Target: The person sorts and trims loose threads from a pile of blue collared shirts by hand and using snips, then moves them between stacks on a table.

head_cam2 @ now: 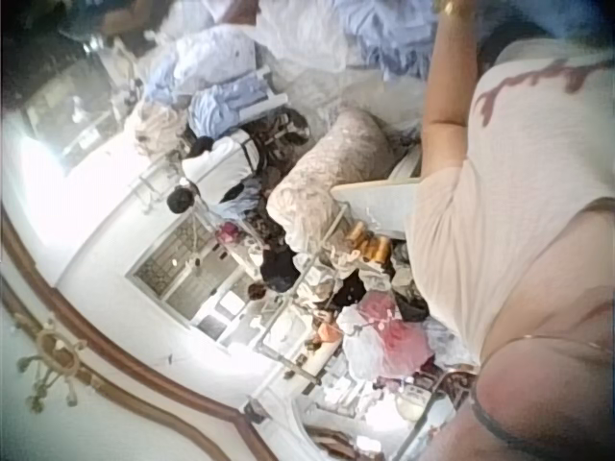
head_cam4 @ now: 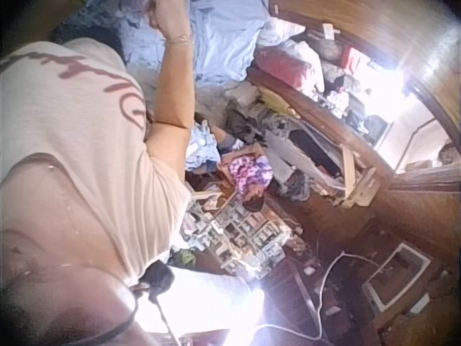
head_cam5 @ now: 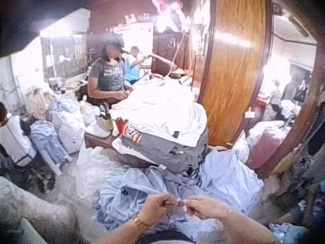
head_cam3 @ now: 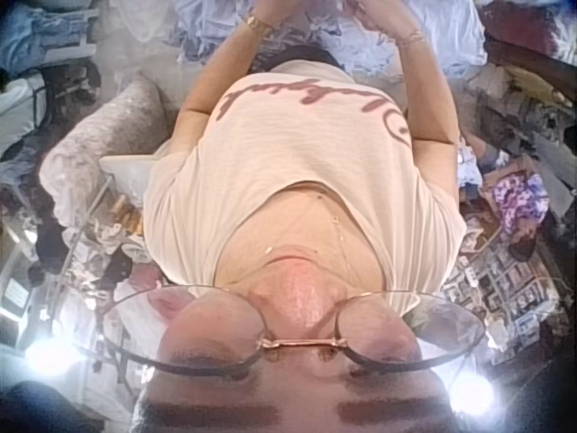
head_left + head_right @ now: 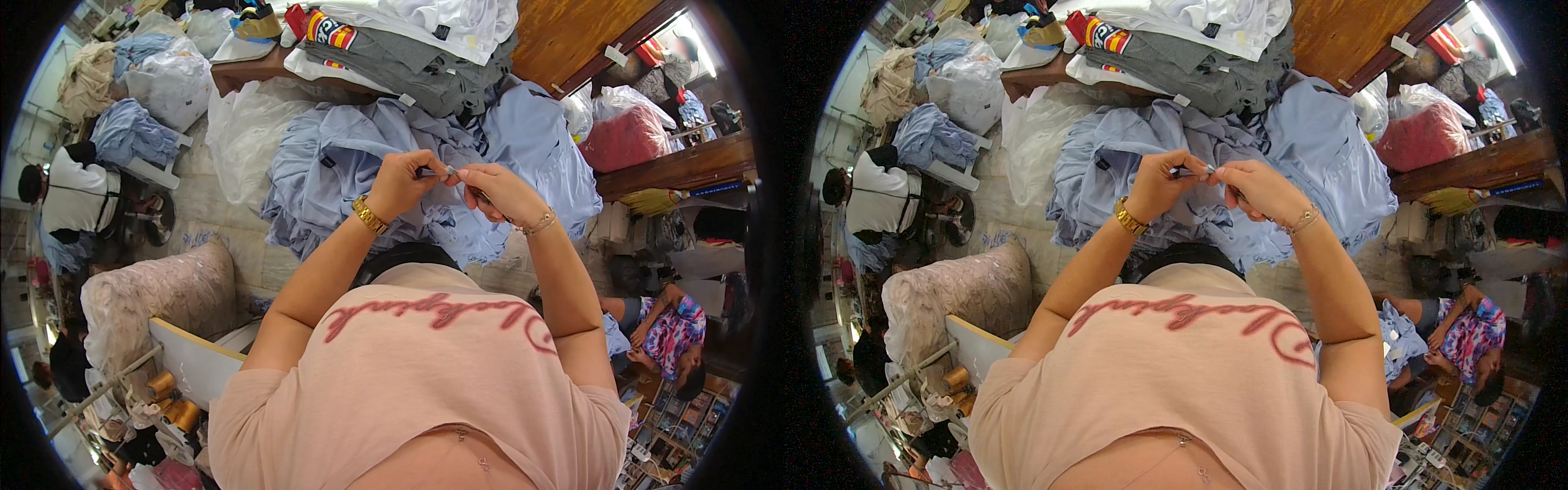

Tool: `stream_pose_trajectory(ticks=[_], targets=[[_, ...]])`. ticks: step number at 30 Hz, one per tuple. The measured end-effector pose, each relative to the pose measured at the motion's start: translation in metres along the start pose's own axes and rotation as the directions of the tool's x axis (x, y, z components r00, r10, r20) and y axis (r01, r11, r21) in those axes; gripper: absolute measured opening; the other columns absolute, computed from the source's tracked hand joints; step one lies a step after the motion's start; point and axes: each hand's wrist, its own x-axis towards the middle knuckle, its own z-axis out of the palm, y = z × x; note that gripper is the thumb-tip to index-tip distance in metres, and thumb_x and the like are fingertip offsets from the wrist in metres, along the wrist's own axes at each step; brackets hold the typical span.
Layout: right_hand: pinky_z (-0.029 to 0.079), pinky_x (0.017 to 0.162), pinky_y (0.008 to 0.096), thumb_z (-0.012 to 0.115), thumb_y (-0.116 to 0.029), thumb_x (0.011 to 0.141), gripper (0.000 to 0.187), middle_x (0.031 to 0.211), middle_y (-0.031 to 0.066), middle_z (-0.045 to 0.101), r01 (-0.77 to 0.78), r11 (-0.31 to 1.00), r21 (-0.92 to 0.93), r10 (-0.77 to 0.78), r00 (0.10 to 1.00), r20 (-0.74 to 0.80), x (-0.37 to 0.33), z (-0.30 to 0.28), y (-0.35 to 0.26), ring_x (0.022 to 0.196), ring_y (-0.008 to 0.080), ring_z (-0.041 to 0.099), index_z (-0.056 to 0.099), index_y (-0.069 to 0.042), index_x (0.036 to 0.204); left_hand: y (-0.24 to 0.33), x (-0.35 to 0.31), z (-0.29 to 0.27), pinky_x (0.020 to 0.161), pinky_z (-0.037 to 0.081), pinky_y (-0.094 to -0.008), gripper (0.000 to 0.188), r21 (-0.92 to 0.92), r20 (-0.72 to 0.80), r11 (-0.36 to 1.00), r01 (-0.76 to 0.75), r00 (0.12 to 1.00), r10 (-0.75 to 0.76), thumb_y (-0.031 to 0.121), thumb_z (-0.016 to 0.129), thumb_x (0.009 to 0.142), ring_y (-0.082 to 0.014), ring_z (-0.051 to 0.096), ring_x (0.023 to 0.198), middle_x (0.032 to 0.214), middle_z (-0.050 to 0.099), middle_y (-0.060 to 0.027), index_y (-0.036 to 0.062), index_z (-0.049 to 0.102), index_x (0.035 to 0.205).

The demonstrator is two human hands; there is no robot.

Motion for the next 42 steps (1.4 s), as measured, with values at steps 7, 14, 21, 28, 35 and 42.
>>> stream_pose_trajectory(ticks=[7, 14, 21, 28, 35, 42], targets=[[0.027, 0.031, 0.0189, 0.04, -0.025, 0.091, 0.032, 0.057, 0.0013, 0.048, -0.025, 0.999, -0.03, 0.026, 0.999, 0.022, -0.001, -0.002, 0.0, 0.033, 0.0034, 0.034, 0.059, 0.001, 0.096, -0.001, 0.002, -0.002, 0.062, 0.047, -0.0281, 0.014, 0.136, 0.072, 0.979, -0.151, 0.987, 0.142, -0.001, 0.064, 0.065, -0.0216, 0.062, 0.07, 0.076, 0.065, -0.0066, 0.0056, 0.061, 0.077], [0.026, 0.03, 0.0189, 0.041, -0.024, 0.09, 0.027, 0.055, 0.0001, 0.046, -0.044, 0.997, -0.068, 0.044, 0.999, -0.002, 0.002, -0.002, 0.005, 0.033, 0.0038, 0.033, 0.056, -0.001, 0.086, 0.001, 0.003, -0.003, 0.064, 0.048, -0.0308, 0.015, 0.297, 0.132, 0.924, -0.242, 0.968, 0.212, 0.0, 0.064, 0.064, -0.0246, 0.061, 0.072, 0.078, 0.064, -0.0063, 0.0073, 0.061, 0.076], [0.026, 0.03, 0.0191, 0.041, -0.023, 0.09, 0.026, 0.055, 0.0002, 0.046, -0.017, 0.999, -0.028, 0.016, 1.0, -0.024, 0.002, 0.002, 0.014, 0.033, 0.0043, 0.033, 0.054, -0.002, 0.084, -0.006, -0.001, -0.001, 0.064, 0.048, -0.0249, 0.015, -0.019, 0.114, 0.995, -0.1, 0.988, 0.102, -0.005, 0.062, 0.068, -0.0175, 0.062, 0.075, 0.087, 0.065, -0.0074, 0.0045, 0.059, 0.079], [0.026, 0.029, 0.0194, 0.04, -0.023, 0.091, 0.025, 0.054, -0.0005, 0.045, 0.025, 1.0, 0.015, -0.024, 0.999, -0.023, 0.003, 0.006, 0.017, 0.032, 0.0046, 0.033, 0.054, -0.002, 0.083, -0.009, -0.006, 0.0, 0.07, 0.048, -0.0229, 0.011, -0.152, 0.106, 0.988, -0.041, 0.993, 0.058, -0.007, 0.061, 0.073, -0.0113, 0.06, 0.08, 0.092, 0.065, -0.0093, 0.0013, 0.057, 0.08], [0.026, 0.031, 0.0184, 0.04, -0.025, 0.092, 0.027, 0.055, -0.0015, 0.045, 0.096, 0.992, 0.08, -0.096, 0.995, 0.005, 0.002, 0.009, 0.02, 0.035, 0.0036, 0.034, 0.054, -0.003, 0.086, -0.01, -0.009, 0.0, 0.074, 0.047, -0.0222, 0.011, -0.248, 0.087, 0.969, 0.016, 0.996, 0.006, -0.006, 0.061, 0.074, -0.011, 0.059, 0.084, 0.093, 0.064, -0.0094, 0.0015, 0.057, 0.08], [0.034, 0.045, 0.0204, 0.053, -0.023, 0.087, 0.021, 0.062, -0.0012, 0.048, 0.338, 0.922, -0.186, -0.381, 0.874, -0.3, 0.021, 0.009, 0.037, 0.05, 0.0048, 0.041, 0.057, -0.004, 0.092, -0.01, -0.01, -0.004, 0.073, 0.047, -0.0243, 0.012, -0.227, 0.056, 0.974, -0.004, 0.998, 0.017, -0.006, 0.064, 0.07, -0.0144, 0.059, 0.084, 0.094, 0.062, -0.0089, 0.0026, 0.059, 0.077]])
